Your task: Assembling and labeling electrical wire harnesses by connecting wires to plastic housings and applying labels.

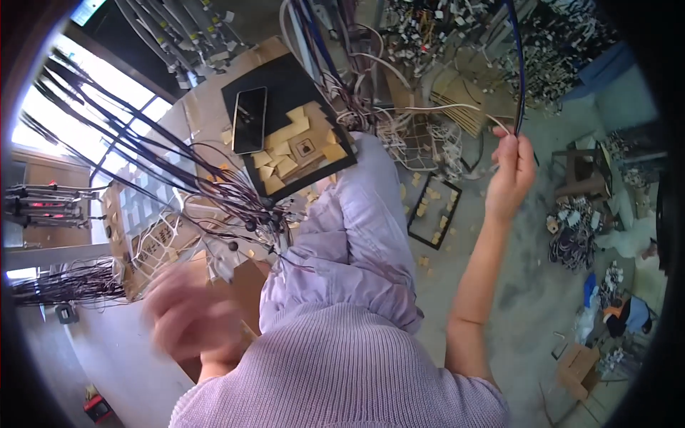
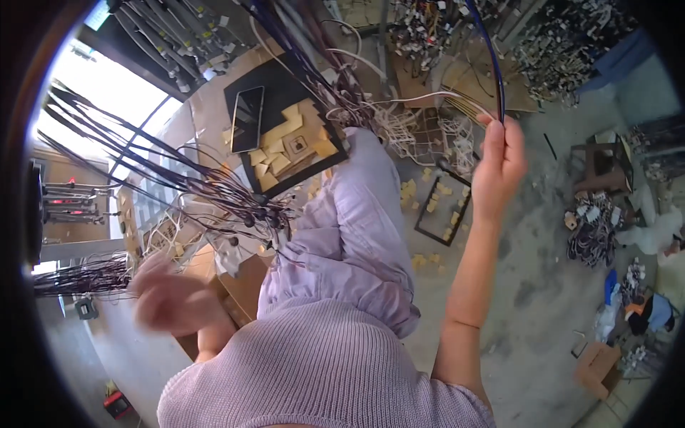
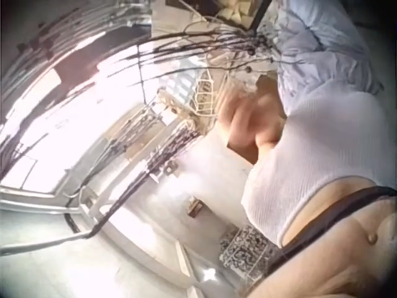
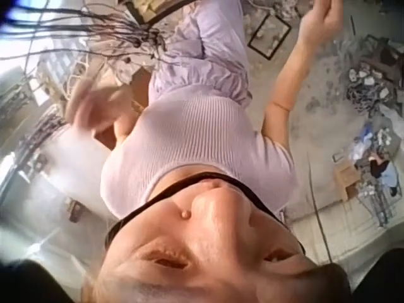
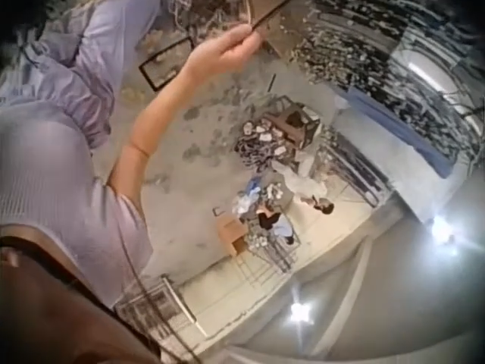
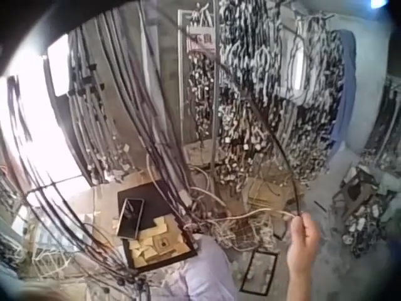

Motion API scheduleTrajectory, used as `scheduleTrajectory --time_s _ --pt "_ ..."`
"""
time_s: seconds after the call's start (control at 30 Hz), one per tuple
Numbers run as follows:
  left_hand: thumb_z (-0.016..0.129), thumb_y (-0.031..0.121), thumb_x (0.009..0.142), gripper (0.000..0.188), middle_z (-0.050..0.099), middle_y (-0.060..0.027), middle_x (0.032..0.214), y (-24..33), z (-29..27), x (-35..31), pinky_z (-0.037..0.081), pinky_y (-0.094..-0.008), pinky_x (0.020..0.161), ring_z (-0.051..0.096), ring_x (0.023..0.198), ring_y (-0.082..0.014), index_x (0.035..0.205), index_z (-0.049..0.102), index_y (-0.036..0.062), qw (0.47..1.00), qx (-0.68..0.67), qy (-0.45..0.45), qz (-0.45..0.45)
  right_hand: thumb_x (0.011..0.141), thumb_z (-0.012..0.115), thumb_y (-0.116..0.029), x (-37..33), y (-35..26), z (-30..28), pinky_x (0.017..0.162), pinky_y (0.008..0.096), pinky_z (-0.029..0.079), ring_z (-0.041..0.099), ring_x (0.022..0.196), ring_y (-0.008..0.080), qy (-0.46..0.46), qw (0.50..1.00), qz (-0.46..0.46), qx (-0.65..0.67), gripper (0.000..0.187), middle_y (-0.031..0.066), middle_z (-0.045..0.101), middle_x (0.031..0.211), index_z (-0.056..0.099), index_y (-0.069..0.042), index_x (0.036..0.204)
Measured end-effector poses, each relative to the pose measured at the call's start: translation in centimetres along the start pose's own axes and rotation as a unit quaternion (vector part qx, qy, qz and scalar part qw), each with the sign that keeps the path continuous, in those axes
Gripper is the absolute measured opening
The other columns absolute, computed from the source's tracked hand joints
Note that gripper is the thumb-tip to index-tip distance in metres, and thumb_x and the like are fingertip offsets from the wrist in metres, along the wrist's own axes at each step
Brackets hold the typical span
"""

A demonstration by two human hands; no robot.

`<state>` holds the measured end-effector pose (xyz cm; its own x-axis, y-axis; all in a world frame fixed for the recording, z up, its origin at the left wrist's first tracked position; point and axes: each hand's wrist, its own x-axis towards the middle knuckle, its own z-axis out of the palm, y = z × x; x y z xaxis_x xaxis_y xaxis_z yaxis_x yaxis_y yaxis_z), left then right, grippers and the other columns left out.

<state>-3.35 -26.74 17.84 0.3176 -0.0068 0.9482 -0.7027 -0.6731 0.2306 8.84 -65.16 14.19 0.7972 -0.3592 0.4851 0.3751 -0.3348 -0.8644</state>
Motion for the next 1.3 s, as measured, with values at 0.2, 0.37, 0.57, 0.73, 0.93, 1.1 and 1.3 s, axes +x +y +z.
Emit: scheduleTrajectory --time_s 0.2,0.37,0.57,0.73,0.93,1.1,1.3 --pt "0.063 0.008 0.082 0.031 0.062 -0.0155 0.103 4.6 18.8 1.7 0.041 -0.0467 0.088 0.057 0.103 -0.037 0.11 0.052 0.003 0.761 -0.439 -0.445 -0.171 0.083 0.064 -0.013 -3.1 -7.3 -1.3 0.056 0.0217 0.039 0.051 0.064 0.0069 -0.156 0.981 -0.072 -0.09 0.016 0.0011 0.059 0.072 0.06 0.001 0.077" --pt "0.051 0.012 0.094 0.017 0.062 -0.014 0.089 2.6 11.4 2.0 0.048 -0.0365 0.075 0.062 0.086 -0.0321 0.108 0.055 0.0017 0.575 -0.514 -0.537 -0.343 0.097 0.055 -0.026 1.8 -1.4 -10.1 0.076 0.0262 0.047 0.059 0.078 0.0132 0.235 0.937 -0.015 -0.258 0.03 0.0054 0.068 0.085 0.067 0.001 0.102" --pt "0.055 0.012 0.093 0.014 0.065 -0.0102 0.089 -2.8 2.8 -6.2 0.048 -0.0323 0.073 0.063 0.08 -0.0219 0.1 0.061 0.0019 0.593 -0.326 -0.532 -0.509 0.094 0.058 -0.026 4.3 -2.9 -13.3 0.079 0.0332 0.05 0.066 0.084 0.0205 0.325 0.848 -0.077 -0.411 0.031 0.0148 0.071 0.091 0.069 0.003 0.097" --pt "0.061 0.023 0.085 0.017 0.06 -0.011 0.078 -0.5 3.3 -8.6 0.049 -0.044 0.064 0.062 0.073 -0.0328 0.086 0.059 0.0063 0.788 -0.125 -0.505 -0.329 0.091 0.062 -0.023 -2.4 -6.0 -0.7 0.092 0.0433 0.041 0.053 0.101 0.0324 0.226 0.755 -0.47 -0.397 0.035 0.0164 0.057 0.112 0.054 0.0 0.115" --pt "0.067 0.023 0.081 0.017 0.06 -0.0089 0.082 -1.0 5.1 -4.9 0.05 -0.0409 0.064 0.062 0.074 -0.0293 0.088 0.062 0.0077 0.841 -0.201 -0.433 -0.255 0.09 0.056 -0.018 -12.1 -6.7 10.2 0.069 0.0342 0.049 0.062 0.082 0.0288 -0.559 0.827 0.054 -0.034 0.028 0.017 0.062 0.095 0.057 0.001 0.11" --pt "0.06 0.006 0.082 0.008 0.064 -0.0113 0.08 -10.7 -1.5 -0.5 0.048 -0.0321 0.066 0.062 0.074 -0.0246 0.084 0.062 -0.001 0.921 -0.029 -0.046 -0.386 0.092 0.052 -0.009 -11.8 -5.6 10.5 0.059 0.0325 0.043 0.057 0.064 0.023 -0.475 0.865 0.165 -0.011 0.014 0.0123 0.057 0.072 0.055 0.002 0.085" --pt "0.058 0.059 0.083 0.06 0.062 -0.0211 0.115 -24.4 -1.6 -2.9 0.051 -0.0439 0.084 0.062 0.104 -0.0337 0.11 0.065 0.0068 0.549 0.452 -0.469 -0.523 0.095 0.049 -0.014 -11.8 -3.6 12.7 0.061 0.026 0.04 0.048 0.066 0.0107 -0.516 0.838 0.174 0.05 0.022 0.0056 0.053 0.069 0.052 0.001 0.08"
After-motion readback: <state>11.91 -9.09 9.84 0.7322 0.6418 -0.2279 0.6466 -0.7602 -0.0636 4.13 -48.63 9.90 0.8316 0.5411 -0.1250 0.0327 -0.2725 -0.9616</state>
